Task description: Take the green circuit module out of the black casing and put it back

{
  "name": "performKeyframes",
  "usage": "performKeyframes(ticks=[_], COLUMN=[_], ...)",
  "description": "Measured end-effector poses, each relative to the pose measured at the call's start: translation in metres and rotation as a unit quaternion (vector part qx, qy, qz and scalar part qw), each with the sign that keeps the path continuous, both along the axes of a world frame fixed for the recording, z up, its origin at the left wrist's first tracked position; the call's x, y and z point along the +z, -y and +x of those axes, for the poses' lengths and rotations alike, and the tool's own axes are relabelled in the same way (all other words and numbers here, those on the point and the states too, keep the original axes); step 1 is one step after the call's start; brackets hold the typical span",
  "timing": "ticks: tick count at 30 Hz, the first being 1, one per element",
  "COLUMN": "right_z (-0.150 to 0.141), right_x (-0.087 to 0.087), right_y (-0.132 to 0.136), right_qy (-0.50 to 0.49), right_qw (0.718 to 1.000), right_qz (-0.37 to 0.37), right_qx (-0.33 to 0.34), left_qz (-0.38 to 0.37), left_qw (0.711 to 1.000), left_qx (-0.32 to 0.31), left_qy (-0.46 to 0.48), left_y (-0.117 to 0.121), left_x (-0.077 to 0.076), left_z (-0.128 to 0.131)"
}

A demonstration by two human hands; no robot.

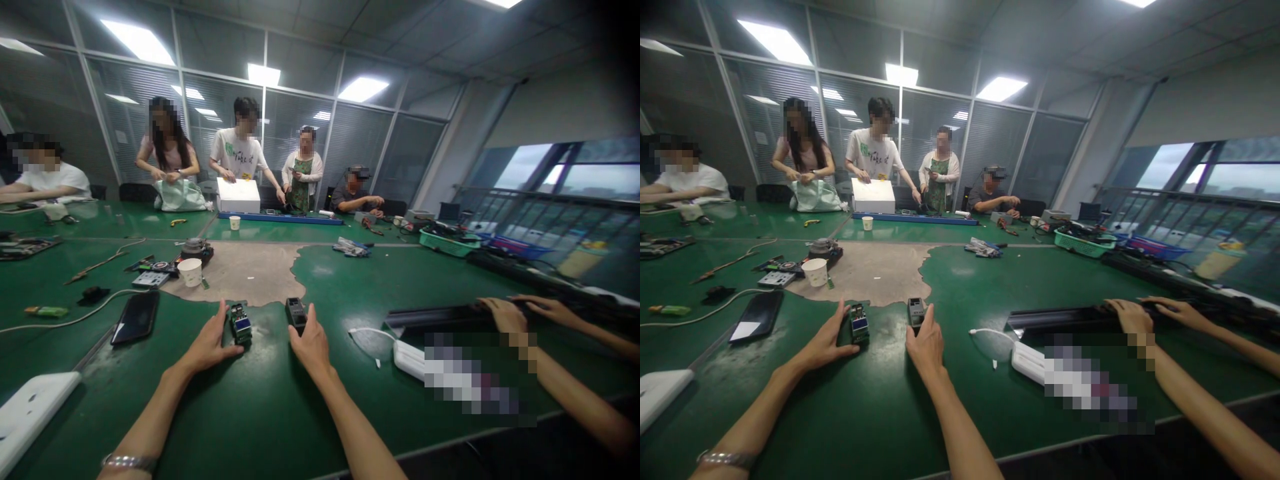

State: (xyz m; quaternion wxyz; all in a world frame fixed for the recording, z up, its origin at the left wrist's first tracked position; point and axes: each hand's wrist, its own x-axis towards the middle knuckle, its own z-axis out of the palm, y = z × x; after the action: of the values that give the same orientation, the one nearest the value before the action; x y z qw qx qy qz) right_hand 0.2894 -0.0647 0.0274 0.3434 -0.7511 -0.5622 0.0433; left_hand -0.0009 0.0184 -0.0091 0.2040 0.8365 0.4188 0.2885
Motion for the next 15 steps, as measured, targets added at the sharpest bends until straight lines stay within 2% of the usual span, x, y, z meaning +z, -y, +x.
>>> performKeyframes(ticks=[5, 10, 15], right_z=[0.003, 0.005, 0.0], right_x=[-0.005, -0.009, 0.002], right_y=[0.0, -0.001, -0.002], right_qy=[0.015, -0.007, -0.059], right_qw=[0.998, 0.999, 0.997], right_qz=[0.055, 0.048, 0.04], right_qx=[0.009, 0.022, 0.019], left_qz=[0.0, -0.012, -0.007], left_qw=[1.0, 1.0, 1.0], left_qx=[-0.001, 0.003, 0.006], left_qy=[0.002, -0.006, -0.006], left_y=[0.001, 0.004, 0.005], left_x=[0.002, 0.006, 0.007], left_z=[0.001, 0.002, 0.003])
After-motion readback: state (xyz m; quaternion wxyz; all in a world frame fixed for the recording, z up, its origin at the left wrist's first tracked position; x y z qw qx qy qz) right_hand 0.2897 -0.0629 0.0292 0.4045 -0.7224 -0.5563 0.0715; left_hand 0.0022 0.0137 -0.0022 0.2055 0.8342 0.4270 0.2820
